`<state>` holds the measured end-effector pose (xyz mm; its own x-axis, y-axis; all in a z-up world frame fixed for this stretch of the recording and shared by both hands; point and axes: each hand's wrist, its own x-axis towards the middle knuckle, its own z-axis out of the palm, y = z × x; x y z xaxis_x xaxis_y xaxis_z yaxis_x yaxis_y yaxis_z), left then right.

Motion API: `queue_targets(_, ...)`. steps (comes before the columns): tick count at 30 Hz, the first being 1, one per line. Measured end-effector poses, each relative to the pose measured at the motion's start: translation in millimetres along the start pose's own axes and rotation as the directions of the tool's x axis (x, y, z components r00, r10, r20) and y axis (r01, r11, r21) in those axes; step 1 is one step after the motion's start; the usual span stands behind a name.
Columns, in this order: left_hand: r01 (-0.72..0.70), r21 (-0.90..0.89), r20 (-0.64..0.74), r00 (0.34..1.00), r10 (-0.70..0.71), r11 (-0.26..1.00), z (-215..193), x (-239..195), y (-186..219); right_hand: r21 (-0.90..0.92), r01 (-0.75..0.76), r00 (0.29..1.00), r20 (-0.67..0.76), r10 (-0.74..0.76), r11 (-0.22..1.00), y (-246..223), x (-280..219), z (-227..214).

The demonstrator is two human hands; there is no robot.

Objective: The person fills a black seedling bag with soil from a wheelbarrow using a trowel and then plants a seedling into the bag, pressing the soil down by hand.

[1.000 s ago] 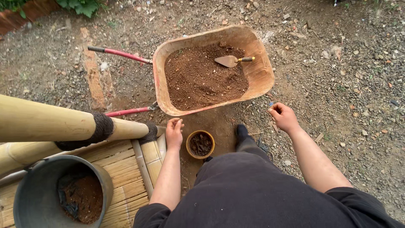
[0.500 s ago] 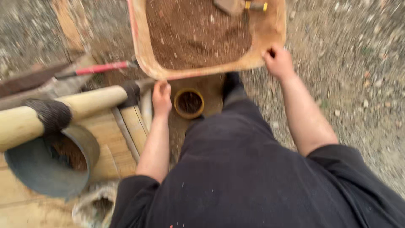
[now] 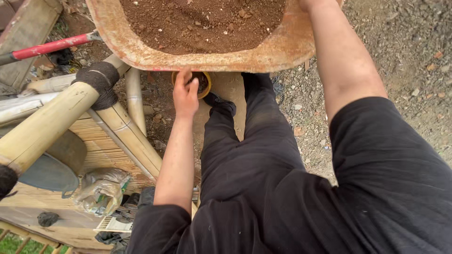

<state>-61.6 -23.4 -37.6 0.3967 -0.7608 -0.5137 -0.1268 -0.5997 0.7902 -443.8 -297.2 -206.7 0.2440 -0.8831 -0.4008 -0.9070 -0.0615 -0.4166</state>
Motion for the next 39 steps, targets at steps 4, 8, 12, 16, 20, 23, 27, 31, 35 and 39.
queue_targets(4,0.165,0.034,-0.035,0.986,-0.164,0.986,-5.4,-35.9,-30.8,-0.011,-0.049,0.991,0.127,0.05,0.999,7.5,16.4,48.8)
queue_targets(8,0.269,0.051,-0.105,0.959,-0.262,0.962,-16.1,-73.1,-62.9,0.005,-0.091,0.979,0.184,0.089,0.996,6.1,21.1,80.4)
queue_targets(12,0.338,-0.056,-0.139,0.929,-0.342,0.94,-20.1,-99.8,-92.1,0.131,-0.132,0.98,0.168,0.109,0.983,-10.2,20.6,84.2)
queue_targets(16,0.292,-0.084,-0.177,0.937,-0.302,0.953,-18.0,-129.9,-109.1,0.468,-0.246,0.958,0.25,0.14,0.849,-40.4,35.0,64.4)
queue_targets(20,0.309,-0.095,-0.207,0.924,-0.322,0.946,-22.3,-163.1,-111.8,0.737,-0.523,0.846,0.511,0.154,0.428,-72.2,-17.4,42.6)
queue_targets(23,0.246,-0.162,-0.27,0.921,-0.282,0.956,-31.4,-189.6,-123.1,0.746,-0.624,0.773,0.632,0.044,0.233,-92.8,-77.5,28.9)
queue_targets(27,0.127,-0.242,-0.368,0.905,-0.212,0.962,-52.3,-240.2,-154.5,0.681,-0.706,0.677,0.73,-0.096,0.194,-121.6,-152.7,14.8)
queue_targets(31,0.086,-0.278,-0.508,0.832,-0.223,0.957,-82.9,-315.6,-195.5,0.569,-0.775,0.53,0.822,-0.209,0.274,-169.9,-214.6,6.0)
queue_targets(35,0.051,-0.372,-0.659,0.689,-0.302,0.927,-112.7,-413.7,-242.0,0.485,-0.534,0.556,0.818,-0.144,0.692,-255.3,-279.5,18.2)
queue_targets(39,0.056,-0.419,-0.774,0.499,-0.389,0.906,-133.3,-515.6,-291.9,0.327,-0.122,0.553,0.806,-0.209,0.937,-359.4,-356.4,43.0)
